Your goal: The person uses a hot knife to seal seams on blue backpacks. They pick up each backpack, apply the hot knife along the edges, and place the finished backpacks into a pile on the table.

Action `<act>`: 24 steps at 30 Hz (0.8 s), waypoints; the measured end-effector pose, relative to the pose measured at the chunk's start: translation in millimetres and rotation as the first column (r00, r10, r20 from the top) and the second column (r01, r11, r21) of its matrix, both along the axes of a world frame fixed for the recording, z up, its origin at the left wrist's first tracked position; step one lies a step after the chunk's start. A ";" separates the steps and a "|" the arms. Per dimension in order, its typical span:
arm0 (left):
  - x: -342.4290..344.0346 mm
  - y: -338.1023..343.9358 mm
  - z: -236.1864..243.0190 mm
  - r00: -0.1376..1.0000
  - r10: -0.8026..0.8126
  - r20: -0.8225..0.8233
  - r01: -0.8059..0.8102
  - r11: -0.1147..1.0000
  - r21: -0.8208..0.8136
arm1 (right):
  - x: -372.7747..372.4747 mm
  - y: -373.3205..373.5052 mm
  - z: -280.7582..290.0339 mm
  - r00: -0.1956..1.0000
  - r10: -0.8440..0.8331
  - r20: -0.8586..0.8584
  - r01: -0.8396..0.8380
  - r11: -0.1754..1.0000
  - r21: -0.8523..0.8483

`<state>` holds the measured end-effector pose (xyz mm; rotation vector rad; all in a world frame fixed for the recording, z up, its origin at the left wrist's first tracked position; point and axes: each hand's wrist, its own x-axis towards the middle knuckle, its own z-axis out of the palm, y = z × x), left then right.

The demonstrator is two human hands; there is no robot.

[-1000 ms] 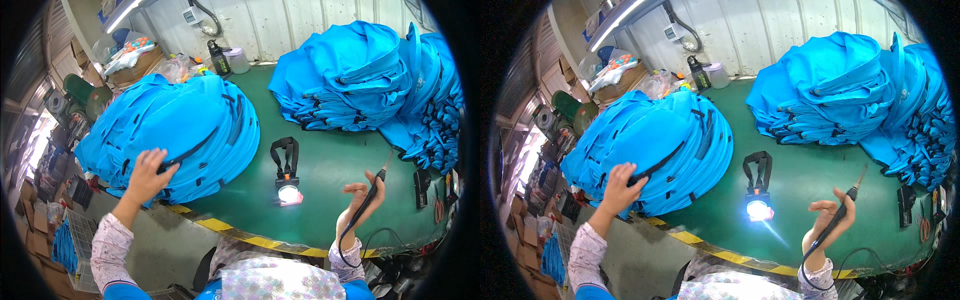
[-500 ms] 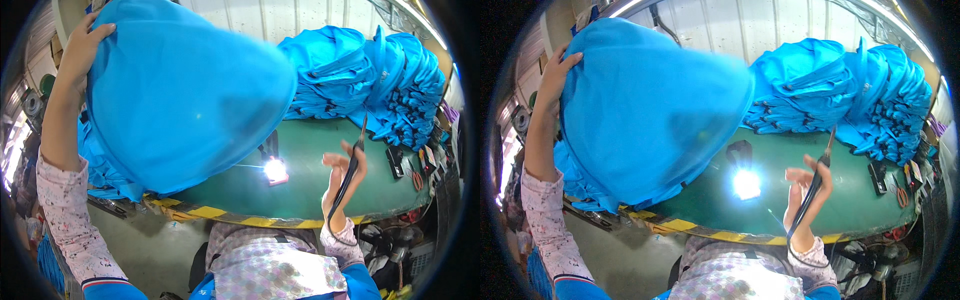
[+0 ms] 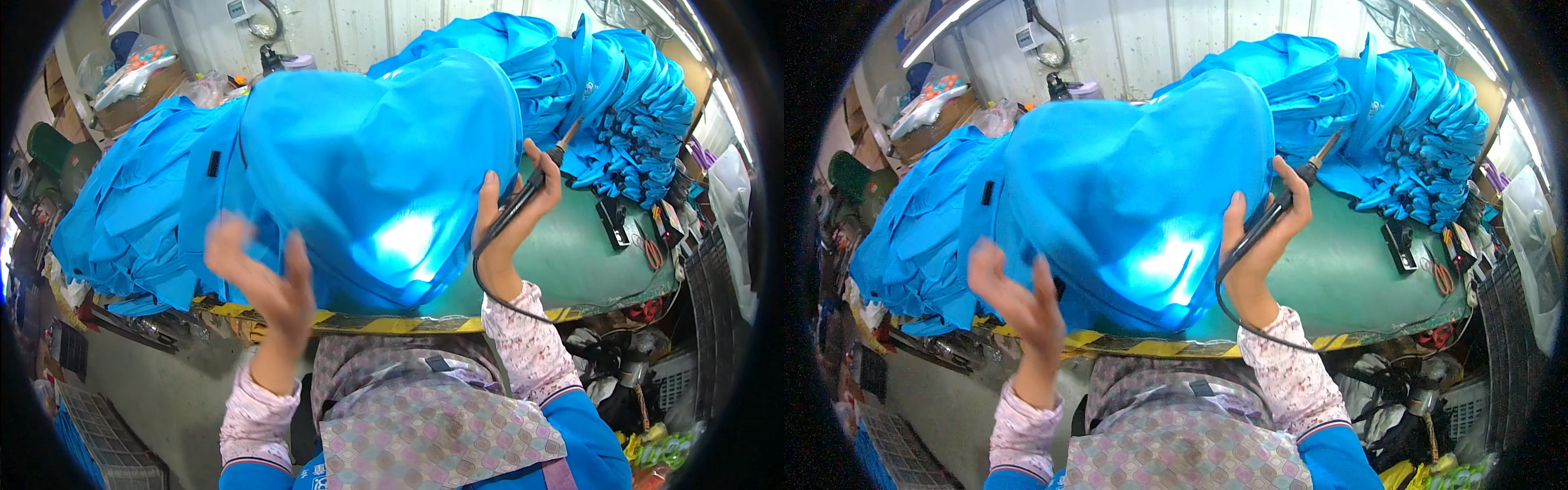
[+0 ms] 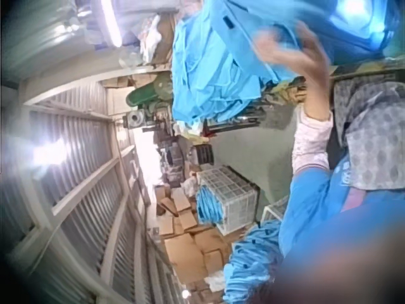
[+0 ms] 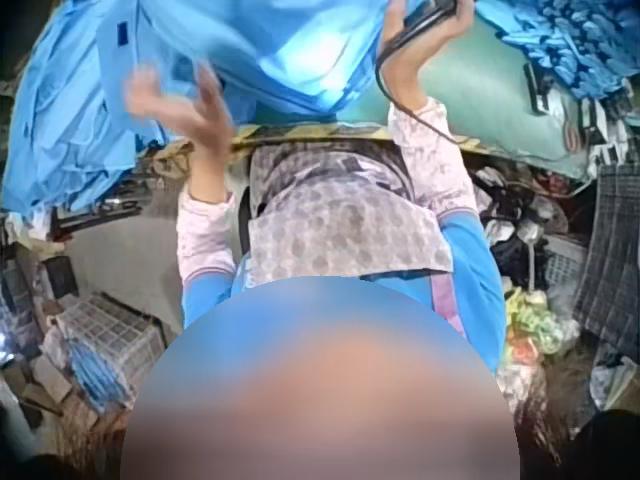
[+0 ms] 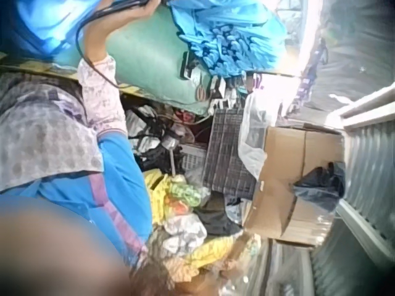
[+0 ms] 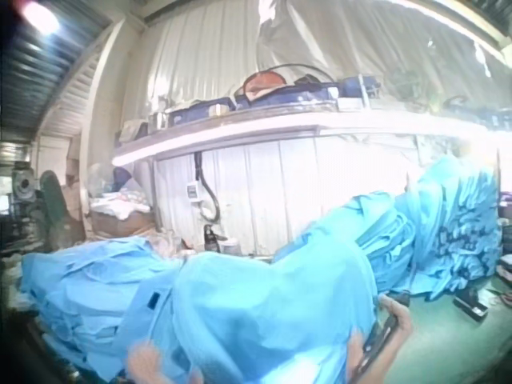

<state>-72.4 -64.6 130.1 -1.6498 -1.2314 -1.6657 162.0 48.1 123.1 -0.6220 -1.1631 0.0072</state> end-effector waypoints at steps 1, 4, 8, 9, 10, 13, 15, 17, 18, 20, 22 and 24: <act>8.3 -11.3 -19.6 0.976 -0.205 -0.076 0.193 0.971 -0.144 | 4.3 7.1 -8.5 1.000 0.015 -0.003 -0.015 1.000 -0.016; 13.9 -19.3 -73.9 0.809 -0.448 0.379 0.512 0.223 -0.829 | 16.0 19.9 -23.7 0.998 -0.064 0.015 0.065 0.996 -0.062; 12.2 7.6 -110.3 0.450 -0.461 0.765 0.884 0.110 -0.454 | 9.9 18.3 -24.7 0.995 -0.097 0.036 0.098 0.994 -0.044; 16.5 16.1 -111.7 0.324 -0.533 0.782 0.944 0.133 -0.301 | 4.1 17.2 -23.7 0.994 -0.092 0.057 0.095 0.994 -0.047; 24.3 22.0 -111.1 0.406 -0.462 0.789 0.910 0.123 -0.396 | -1.5 15.1 -23.5 0.991 -0.099 0.092 0.102 0.994 -0.030; 53.0 30.1 -101.8 0.564 -0.316 0.762 0.825 0.230 -0.516 | -13.5 14.5 -25.5 0.990 -0.035 0.137 0.032 0.999 0.022; 67.8 29.8 -95.9 0.429 -0.204 0.880 0.895 0.227 -0.383 | -14.7 17.3 -27.4 0.994 0.006 0.113 -0.017 0.995 0.097; 74.3 30.4 -94.8 0.268 -0.165 0.949 0.951 0.202 -0.233 | -7.2 13.5 -29.1 0.953 -0.126 0.277 0.099 0.989 0.107; 74.8 32.1 -96.2 0.156 -0.184 0.971 0.973 0.200 -0.118 | -1.1 8.6 -29.2 0.918 -0.189 0.349 0.163 0.981 0.101; 72.6 38.5 -102.7 0.395 -0.211 0.894 0.914 0.185 -0.360 | 13.3 -11.6 -30.2 0.889 -0.243 0.389 0.195 0.968 0.160; 70.3 47.4 -112.2 0.557 -0.227 0.799 0.828 0.225 -0.514 | 33.6 -46.2 -33.8 0.878 -0.171 0.447 0.134 0.984 0.113; 70.6 56.0 -121.9 0.348 -0.161 0.923 0.933 0.158 -0.324 | 53.8 -81.0 -39.4 0.864 -0.014 0.503 0.016 1.000 0.001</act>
